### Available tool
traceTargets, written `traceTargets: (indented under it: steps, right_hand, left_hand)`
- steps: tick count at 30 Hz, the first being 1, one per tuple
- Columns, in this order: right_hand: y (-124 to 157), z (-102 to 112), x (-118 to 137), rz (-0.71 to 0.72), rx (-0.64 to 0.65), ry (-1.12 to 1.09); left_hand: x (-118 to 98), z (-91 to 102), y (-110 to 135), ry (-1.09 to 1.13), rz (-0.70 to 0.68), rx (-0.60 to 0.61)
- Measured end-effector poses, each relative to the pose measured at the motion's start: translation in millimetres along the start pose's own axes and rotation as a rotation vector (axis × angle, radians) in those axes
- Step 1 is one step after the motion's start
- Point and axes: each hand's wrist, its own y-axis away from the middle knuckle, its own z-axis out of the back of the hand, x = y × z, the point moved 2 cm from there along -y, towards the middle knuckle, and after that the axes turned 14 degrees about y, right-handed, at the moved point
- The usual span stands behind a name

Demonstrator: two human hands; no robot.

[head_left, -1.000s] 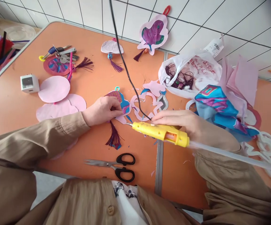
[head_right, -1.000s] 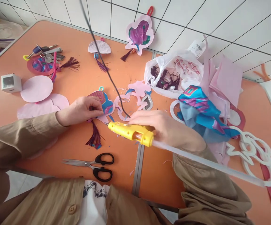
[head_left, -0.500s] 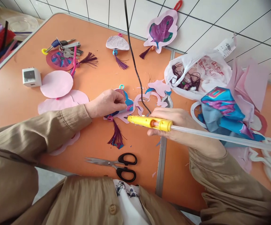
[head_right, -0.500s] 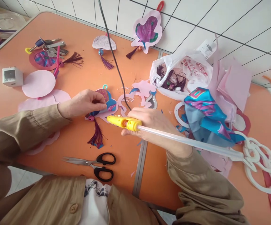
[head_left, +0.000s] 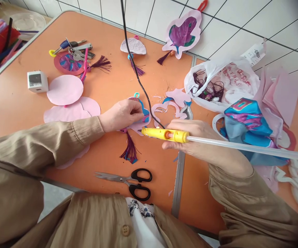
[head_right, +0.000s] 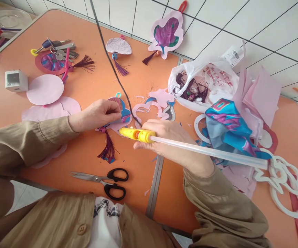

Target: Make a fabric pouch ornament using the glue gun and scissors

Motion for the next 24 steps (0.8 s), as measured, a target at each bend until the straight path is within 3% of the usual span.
traceTargets:
  steps: [7, 16, 24]
  right_hand:
    - [2, -1, 0, -0.026, -0.044, 0.021]
    - [-3, 6, 12, -0.148, 0.027, 0.162]
    - [3, 5, 11, -0.169, 0.089, 0.164]
  left_hand:
    - [2, -0.3, -1, -0.002, -0.017, 0.015]
    - [3, 0.1, -2, -0.014, -0.027, 0.018]
    - [8, 1.2, -3, -0.020, -0.051, 0.045]
